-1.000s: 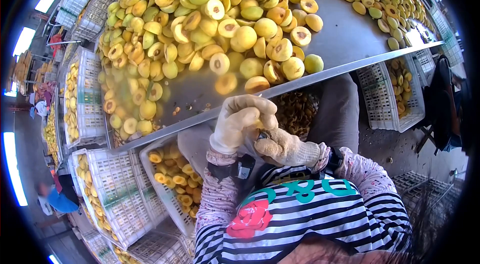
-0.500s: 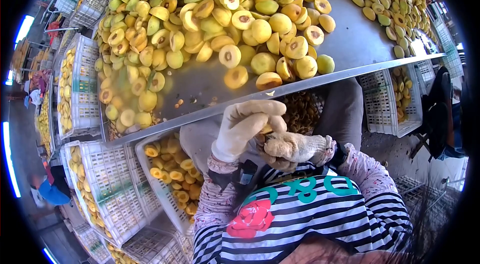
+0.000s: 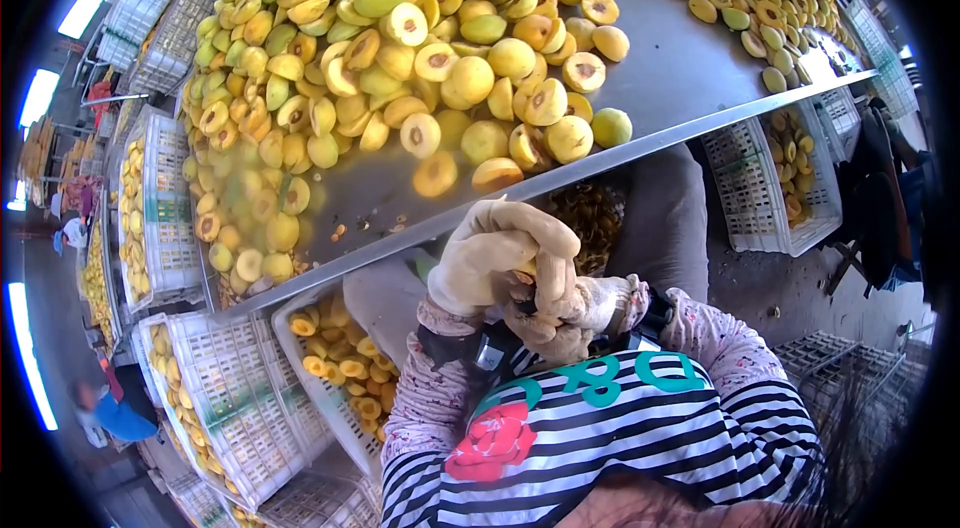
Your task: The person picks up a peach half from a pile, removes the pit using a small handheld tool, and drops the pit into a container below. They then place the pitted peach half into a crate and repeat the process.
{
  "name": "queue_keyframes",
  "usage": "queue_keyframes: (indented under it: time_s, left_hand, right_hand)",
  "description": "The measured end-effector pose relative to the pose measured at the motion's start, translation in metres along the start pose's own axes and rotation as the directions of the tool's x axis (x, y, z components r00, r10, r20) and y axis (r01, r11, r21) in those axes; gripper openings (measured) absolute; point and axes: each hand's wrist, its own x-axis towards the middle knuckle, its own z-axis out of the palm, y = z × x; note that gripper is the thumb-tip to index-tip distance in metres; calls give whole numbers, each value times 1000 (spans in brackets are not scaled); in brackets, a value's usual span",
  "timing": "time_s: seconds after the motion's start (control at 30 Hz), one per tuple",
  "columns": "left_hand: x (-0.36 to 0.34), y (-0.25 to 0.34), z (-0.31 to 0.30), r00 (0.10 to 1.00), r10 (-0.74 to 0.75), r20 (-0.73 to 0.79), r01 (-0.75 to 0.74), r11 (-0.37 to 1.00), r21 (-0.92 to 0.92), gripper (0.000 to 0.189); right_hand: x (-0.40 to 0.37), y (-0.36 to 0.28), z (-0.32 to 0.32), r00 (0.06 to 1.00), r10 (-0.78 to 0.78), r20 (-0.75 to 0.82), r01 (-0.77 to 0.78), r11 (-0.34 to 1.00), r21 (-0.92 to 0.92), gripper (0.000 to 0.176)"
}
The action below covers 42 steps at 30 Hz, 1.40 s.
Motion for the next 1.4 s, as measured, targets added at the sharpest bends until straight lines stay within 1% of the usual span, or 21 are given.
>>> queue_keyframes:
  time_s: [0.1,0.17,0.23,0.33,0.37,0.43,0.5,0.57,0.63,0.7,0.77,0.83,0.93,0.97,1.03,1.13,1.23,1.27,1.3,1.33,1.4]
  left_hand:
    - [16,-11,6,988,1,-153,4,999,33,32]
    - [24,-24,14,955,135,-264,-95,983,158,28]
    - [28,-30,19,911,296,-288,-194,922,334,27]
    - [31,-23,22,967,172,-186,-90,920,382,28]
    - [31,-8,23,979,-90,-183,146,937,317,29]
    - [29,-10,12,961,-269,60,264,962,69,31]
    - [30,-18,14,957,-247,-155,260,963,67,30]
    - [37,-24,25,921,-180,-345,226,969,96,30]
    - [40,-42,6,859,-209,-466,150,975,-161,30]
    - [47,-52,0,923,-197,-331,120,963,-240,30]
    - [51,-52,-1,926,-151,-347,30,943,-331,35]
    - [47,-50,1,852,-59,-521,-105,954,-279,40]
    - [33,-56,1,861,37,-507,6,997,83,42]
    - [30,-60,-4,836,102,-539,32,972,233,43]
    - [26,-60,-1,846,333,-417,133,626,769,44]
    - [17,-59,18,779,337,-529,45,811,583,43]
    - [-17,-51,7,829,354,-434,-45,814,579,37]
    - [-31,-39,4,722,386,-574,0,830,557,32]
    - [-46,-21,15,613,411,-674,-122,893,433,24]
    - [-70,-11,8,574,707,-414,39,481,876,18]
    - [-133,13,-10,385,807,-448,65,460,885,13]
  right_hand:
    - [-15,6,-5,994,-105,18,105,994,37,44]
    - [-15,13,2,970,-204,131,155,938,310,48]
    - [-18,13,-2,965,-205,164,155,949,276,51]
    - [-32,-3,-1,993,-100,56,96,993,63,44]
    - [-35,-1,-22,984,-61,168,50,996,70,38]
    - [-45,-9,-19,1000,-4,-20,1,990,-144,35]
    - [-54,-10,-12,977,-9,-212,-62,943,-326,33]
    - [-62,-18,-7,913,-62,-403,-159,855,-494,34]
    - [-55,-20,2,876,-312,-369,-199,464,-863,42]
    - [-47,-14,15,863,-456,-217,-146,185,-972,43]
    - [-56,-17,25,864,-445,-235,-122,267,-956,34]
    - [-63,-24,32,879,-449,-164,-28,293,-956,21]
    - [-61,-34,60,549,-554,-626,-324,549,-770,49]
    - [-54,-31,51,460,-775,-433,-161,408,-899,50]
    - [-43,-28,40,387,-849,-360,-264,272,-925,60]
    - [-29,-27,37,428,-848,-314,-242,227,-943,43]
    - [-22,-42,60,667,-396,-632,-689,-5,-724,36]
    - [-24,-38,54,708,-331,-624,-689,-130,-713,32]
    - [-23,-26,37,641,-347,-685,-755,-126,-643,30]
    - [-31,-19,27,651,-416,-635,-674,66,-735,30]
    - [-38,-17,21,641,-489,-592,-486,339,-806,29]
